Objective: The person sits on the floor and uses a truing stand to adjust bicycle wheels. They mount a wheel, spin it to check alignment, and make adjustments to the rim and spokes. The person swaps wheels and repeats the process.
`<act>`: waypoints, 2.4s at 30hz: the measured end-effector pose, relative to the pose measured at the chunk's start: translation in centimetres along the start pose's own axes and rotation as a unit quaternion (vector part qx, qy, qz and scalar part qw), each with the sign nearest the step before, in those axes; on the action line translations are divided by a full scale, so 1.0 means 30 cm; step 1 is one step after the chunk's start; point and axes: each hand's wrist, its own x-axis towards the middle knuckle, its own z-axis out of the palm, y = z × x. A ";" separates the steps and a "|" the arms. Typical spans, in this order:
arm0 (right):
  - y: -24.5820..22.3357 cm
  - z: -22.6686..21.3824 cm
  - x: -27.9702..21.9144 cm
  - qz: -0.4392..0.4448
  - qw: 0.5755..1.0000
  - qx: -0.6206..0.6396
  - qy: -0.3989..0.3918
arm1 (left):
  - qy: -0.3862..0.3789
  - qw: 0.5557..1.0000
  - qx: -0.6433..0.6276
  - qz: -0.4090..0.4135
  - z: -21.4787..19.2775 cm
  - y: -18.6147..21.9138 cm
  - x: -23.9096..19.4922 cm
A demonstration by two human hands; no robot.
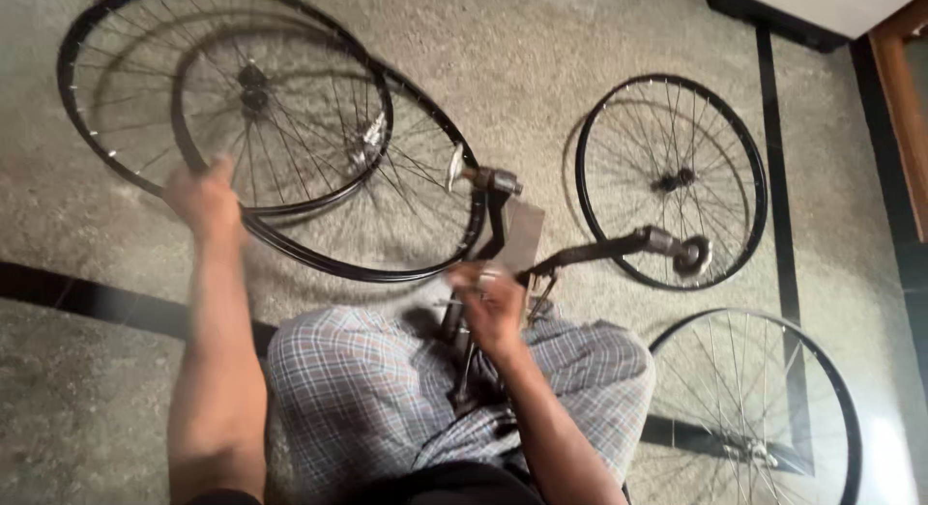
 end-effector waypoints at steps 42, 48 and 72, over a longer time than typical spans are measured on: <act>-0.123 -0.347 -0.021 0.148 0.821 0.552 -0.015 | -0.156 0.741 -0.435 0.488 -0.317 1.100 -1.223; -0.298 -0.654 0.020 0.052 0.772 0.633 0.004 | -0.054 0.814 -0.341 0.467 -0.208 0.998 -0.927; -0.380 -0.841 -0.024 0.051 0.786 0.613 0.057 | -0.331 0.857 -0.105 0.381 0.276 1.018 -0.536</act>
